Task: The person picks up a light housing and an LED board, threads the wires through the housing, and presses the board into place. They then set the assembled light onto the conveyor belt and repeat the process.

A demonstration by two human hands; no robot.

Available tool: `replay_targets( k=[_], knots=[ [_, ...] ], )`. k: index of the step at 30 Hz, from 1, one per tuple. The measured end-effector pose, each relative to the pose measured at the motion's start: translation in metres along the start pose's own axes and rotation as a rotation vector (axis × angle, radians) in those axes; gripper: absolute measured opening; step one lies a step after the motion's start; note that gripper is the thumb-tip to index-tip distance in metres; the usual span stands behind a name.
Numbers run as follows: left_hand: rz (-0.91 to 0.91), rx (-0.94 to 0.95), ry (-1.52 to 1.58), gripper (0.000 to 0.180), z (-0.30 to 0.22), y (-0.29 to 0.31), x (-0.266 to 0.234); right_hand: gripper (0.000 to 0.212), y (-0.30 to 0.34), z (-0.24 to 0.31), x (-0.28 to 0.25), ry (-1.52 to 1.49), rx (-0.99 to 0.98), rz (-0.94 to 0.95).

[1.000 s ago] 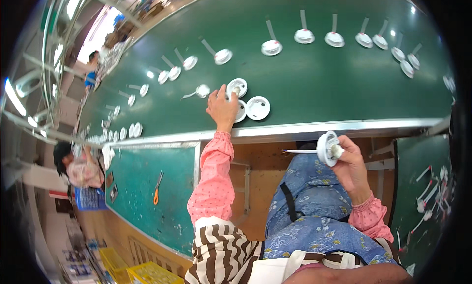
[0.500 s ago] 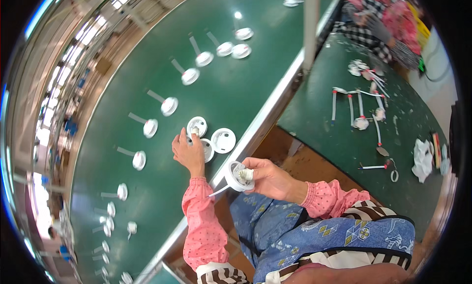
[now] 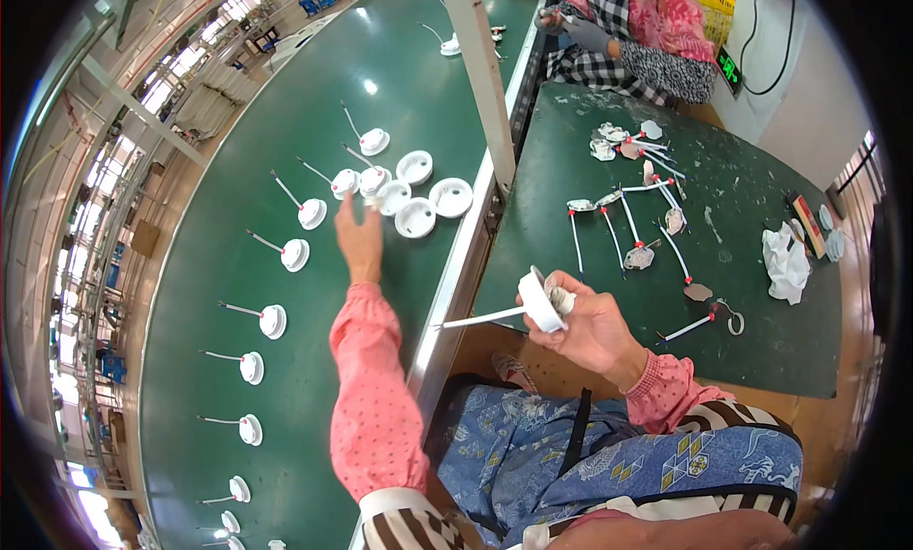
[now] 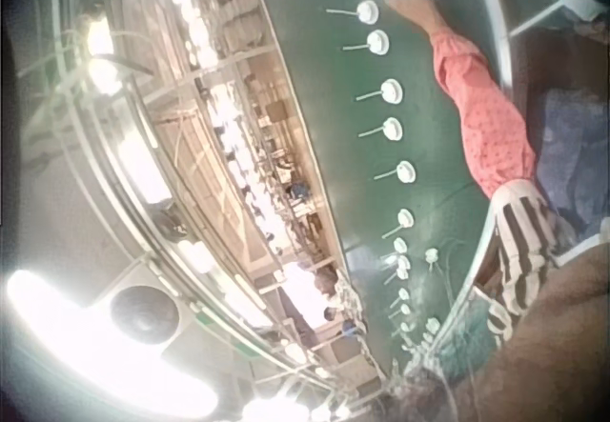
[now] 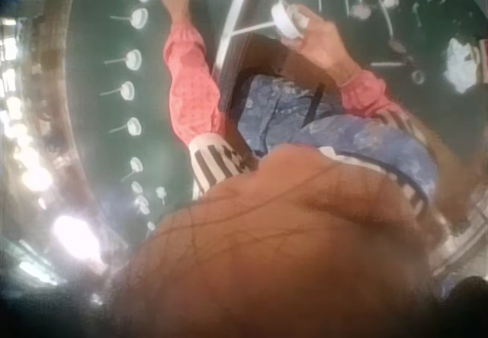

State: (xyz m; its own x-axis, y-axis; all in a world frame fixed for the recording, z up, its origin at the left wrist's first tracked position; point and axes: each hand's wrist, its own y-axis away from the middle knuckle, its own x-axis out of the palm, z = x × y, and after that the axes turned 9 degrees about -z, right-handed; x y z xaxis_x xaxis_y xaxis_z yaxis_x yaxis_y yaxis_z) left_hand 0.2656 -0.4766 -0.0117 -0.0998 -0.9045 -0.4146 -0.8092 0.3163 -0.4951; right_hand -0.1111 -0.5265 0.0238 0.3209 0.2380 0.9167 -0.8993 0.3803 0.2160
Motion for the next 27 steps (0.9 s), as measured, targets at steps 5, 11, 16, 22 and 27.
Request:
replay_targets(
  k=[5, 11, 16, 22, 27],
  knots=[
    [0.074, -0.140, 0.034, 0.032, -0.049, 0.046, -0.119, 0.015, 0.005, 0.004, -0.020, 0.221, -0.088, -0.059],
    [0.522, -0.072, 0.113, 0.040, -0.156, 0.211, -0.206, 0.018, 0.001, -0.048, -0.005, 0.481, 0.212, 0.023],
    [0.451, -0.279, 0.223, 0.040, -0.154, 0.281, -0.219, 0.017, 0.005, -0.074, 0.019, 0.556, 0.349, 0.196],
    [0.278, -0.356, 0.254, 0.023, -0.155, 0.330, -0.234, 0.016, 0.008, -0.097, 0.024, 0.711, 0.496, 0.283],
    [0.168, -0.461, 0.343, 0.018, -0.147, 0.360, -0.249, 0.015, 0.022, -0.113, 0.036, 0.796, 0.499, 0.352]
  ],
)
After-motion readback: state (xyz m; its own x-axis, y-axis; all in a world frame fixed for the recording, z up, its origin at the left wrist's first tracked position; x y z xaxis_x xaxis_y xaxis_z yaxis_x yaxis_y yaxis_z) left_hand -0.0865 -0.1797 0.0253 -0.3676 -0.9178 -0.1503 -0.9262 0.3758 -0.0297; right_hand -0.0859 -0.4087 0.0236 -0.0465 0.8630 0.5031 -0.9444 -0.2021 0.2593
